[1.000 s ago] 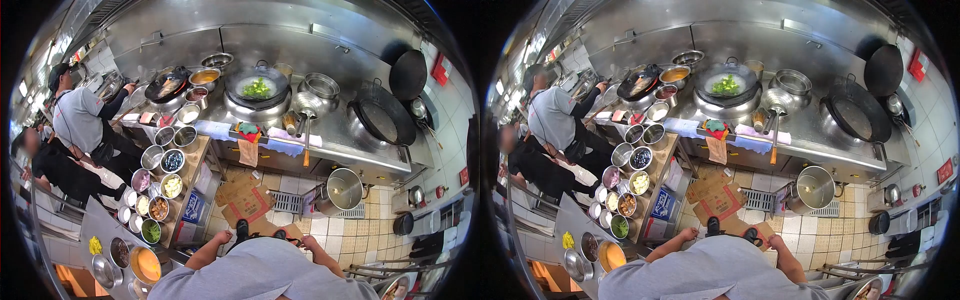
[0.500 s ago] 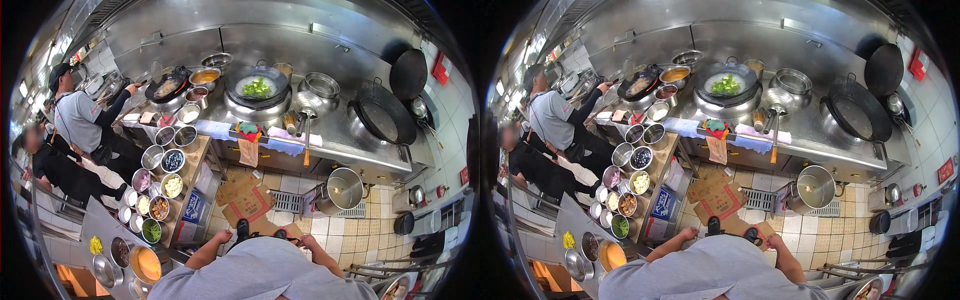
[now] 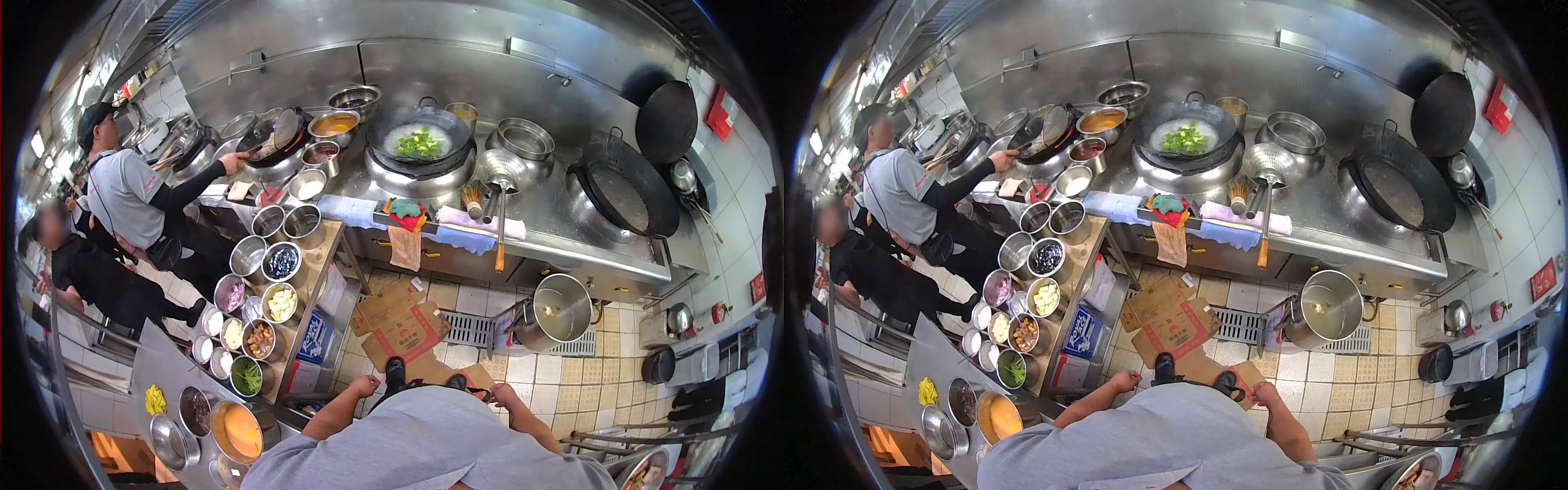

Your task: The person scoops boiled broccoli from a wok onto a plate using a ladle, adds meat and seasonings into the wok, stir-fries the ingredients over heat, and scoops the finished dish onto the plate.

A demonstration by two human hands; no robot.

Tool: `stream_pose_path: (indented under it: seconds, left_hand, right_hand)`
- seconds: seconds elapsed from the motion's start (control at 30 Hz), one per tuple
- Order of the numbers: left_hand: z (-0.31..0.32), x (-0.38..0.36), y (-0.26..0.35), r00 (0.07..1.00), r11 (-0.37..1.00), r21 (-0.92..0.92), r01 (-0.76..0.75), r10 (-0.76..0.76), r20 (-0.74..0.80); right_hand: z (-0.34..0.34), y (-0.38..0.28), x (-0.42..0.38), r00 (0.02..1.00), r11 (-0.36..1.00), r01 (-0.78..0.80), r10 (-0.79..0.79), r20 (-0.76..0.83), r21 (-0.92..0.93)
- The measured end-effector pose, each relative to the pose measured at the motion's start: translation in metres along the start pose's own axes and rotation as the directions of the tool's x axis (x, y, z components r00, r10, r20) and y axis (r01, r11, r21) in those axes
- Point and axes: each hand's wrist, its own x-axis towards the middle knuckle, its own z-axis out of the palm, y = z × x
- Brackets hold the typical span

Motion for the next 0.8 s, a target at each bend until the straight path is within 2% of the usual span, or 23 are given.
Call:
stream_pose_path:
  seconds: [0.07, 0.1, 0.17, 0.2, 0.27, 0.3, 0.37, 0.4, 0.47, 0.57, 0.67, 0.8]
  left_hand:
    - [-0.001, 0.0, -0.001, 0.995, 0.992, 0.084, -0.091, 0.093, -0.028]
    - [-0.001, 0.0, -0.002, 0.995, 0.992, 0.084, -0.091, 0.093, -0.028]
    - [-0.001, 0.001, -0.003, 0.995, 0.993, 0.08, -0.09, 0.093, -0.03]
    - [0.0, 0.002, -0.004, 0.995, 0.993, 0.079, -0.089, 0.092, -0.03]
    - [0.001, 0.003, -0.006, 0.994, 0.992, 0.074, -0.101, 0.103, -0.029]
    - [-0.001, -0.001, -0.003, 0.994, 0.992, 0.073, -0.1, 0.102, -0.029]
    - [-0.005, -0.008, 0.004, 0.996, 0.99, 0.116, -0.083, 0.086, -0.024]
    - [-0.004, -0.007, 0.003, 0.996, 0.99, 0.116, -0.082, 0.086, -0.024]
    - [-0.001, -0.003, -0.003, 0.99, 0.981, 0.149, -0.128, 0.136, -0.041]
    - [-0.001, -0.001, -0.003, 0.996, 0.994, 0.072, -0.086, 0.087, -0.004]
    - [0.002, 0.006, -0.008, 0.995, 0.987, 0.128, -0.094, 0.097, -0.018]
    - [-0.003, 0.0, 0.0, 0.999, 0.996, 0.086, -0.038, 0.038, 0.01]
  right_hand:
    - [-0.009, 0.051, 0.06, 0.948, 0.922, 0.306, -0.274, 0.16, -0.237]
    - [-0.007, 0.037, 0.045, 0.948, 0.922, 0.307, -0.274, 0.16, -0.237]
    - [-0.001, 0.002, 0.002, 0.991, 0.988, 0.105, -0.095, 0.092, -0.112]
    - [-0.005, 0.027, 0.029, 0.947, 0.936, 0.308, -0.284, 0.154, -0.168]
    - [-0.016, 0.092, 0.103, 0.736, 0.699, 0.676, -0.625, 0.259, -0.234]
    - [-0.015, 0.089, 0.101, 0.736, 0.699, 0.676, -0.625, 0.26, -0.234]
    - [-0.012, 0.082, 0.098, 0.913, 0.898, 0.396, -0.363, 0.185, -0.192]
    - [-0.014, 0.084, 0.102, 0.913, 0.898, 0.395, -0.362, 0.186, -0.192]
    - [-0.017, 0.089, 0.116, 0.954, 0.953, 0.242, -0.199, 0.225, -0.182]
    - [-0.017, 0.075, 0.097, 0.926, 0.923, 0.33, -0.276, 0.258, -0.198]
    - [-0.002, -0.018, -0.013, 0.988, 0.996, -0.092, 0.092, 0.121, -0.011]
    - [-0.003, 0.003, 0.01, 0.998, 0.999, 0.003, -0.006, 0.067, 0.046]
